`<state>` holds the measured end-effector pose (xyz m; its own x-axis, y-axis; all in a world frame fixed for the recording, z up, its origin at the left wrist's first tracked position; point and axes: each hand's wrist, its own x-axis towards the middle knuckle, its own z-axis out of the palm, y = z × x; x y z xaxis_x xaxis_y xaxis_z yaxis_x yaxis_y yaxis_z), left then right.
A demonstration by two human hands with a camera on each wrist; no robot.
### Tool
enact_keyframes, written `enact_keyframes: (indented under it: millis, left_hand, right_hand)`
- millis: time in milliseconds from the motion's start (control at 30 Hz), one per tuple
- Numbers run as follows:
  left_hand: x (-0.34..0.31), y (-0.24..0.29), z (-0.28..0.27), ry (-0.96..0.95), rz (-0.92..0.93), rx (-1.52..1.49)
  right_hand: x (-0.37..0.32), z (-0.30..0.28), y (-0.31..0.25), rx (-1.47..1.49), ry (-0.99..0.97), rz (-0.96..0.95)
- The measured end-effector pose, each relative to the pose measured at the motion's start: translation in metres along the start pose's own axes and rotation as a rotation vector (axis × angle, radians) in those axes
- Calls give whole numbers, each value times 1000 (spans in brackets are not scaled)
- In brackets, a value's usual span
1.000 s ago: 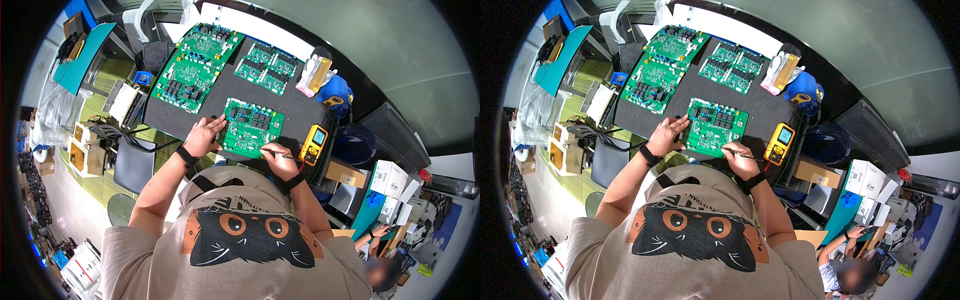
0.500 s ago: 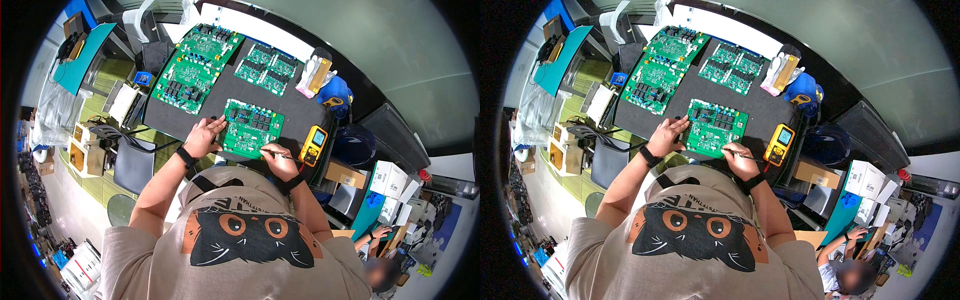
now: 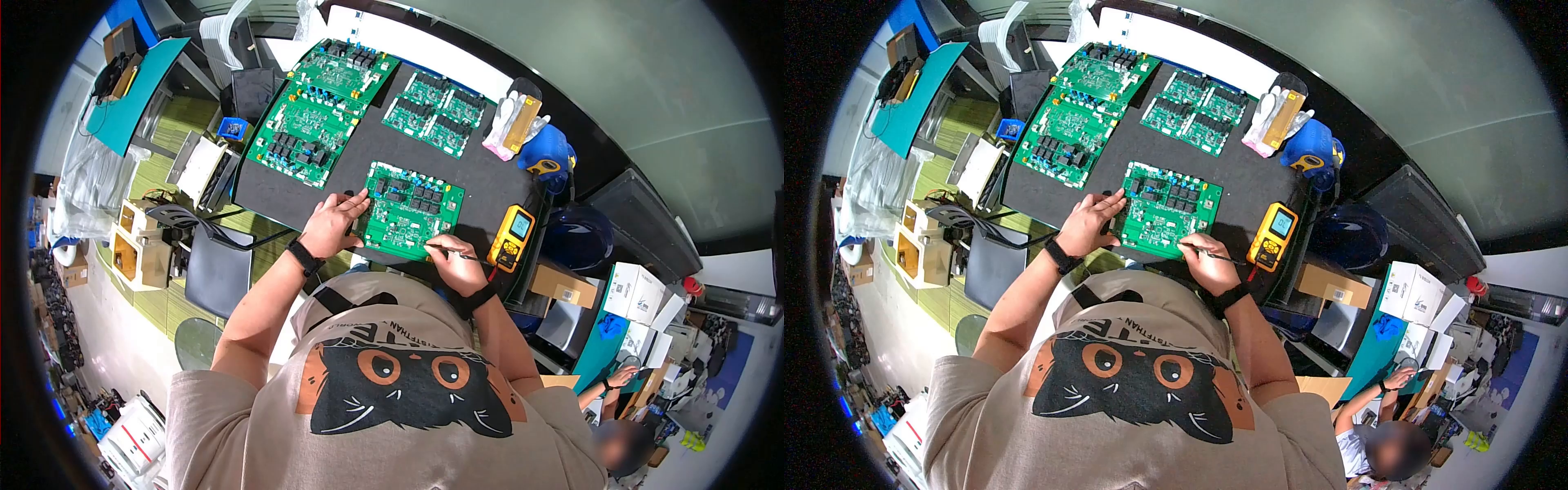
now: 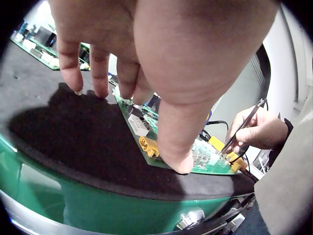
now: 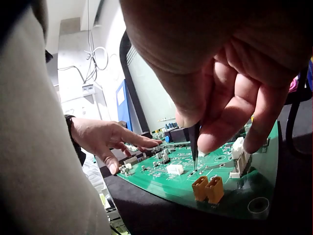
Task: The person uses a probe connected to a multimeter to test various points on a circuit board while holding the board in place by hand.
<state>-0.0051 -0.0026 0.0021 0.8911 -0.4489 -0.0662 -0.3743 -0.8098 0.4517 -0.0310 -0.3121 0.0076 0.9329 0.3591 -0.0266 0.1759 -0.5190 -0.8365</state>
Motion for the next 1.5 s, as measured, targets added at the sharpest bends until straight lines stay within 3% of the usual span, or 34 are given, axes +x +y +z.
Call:
enact_keyframes:
  millis: [1500]
  left_hand:
    - [1,10,-8,-21,-38,-13]
  right_hand:
    - [-2,-1,-1,36,15,-15]
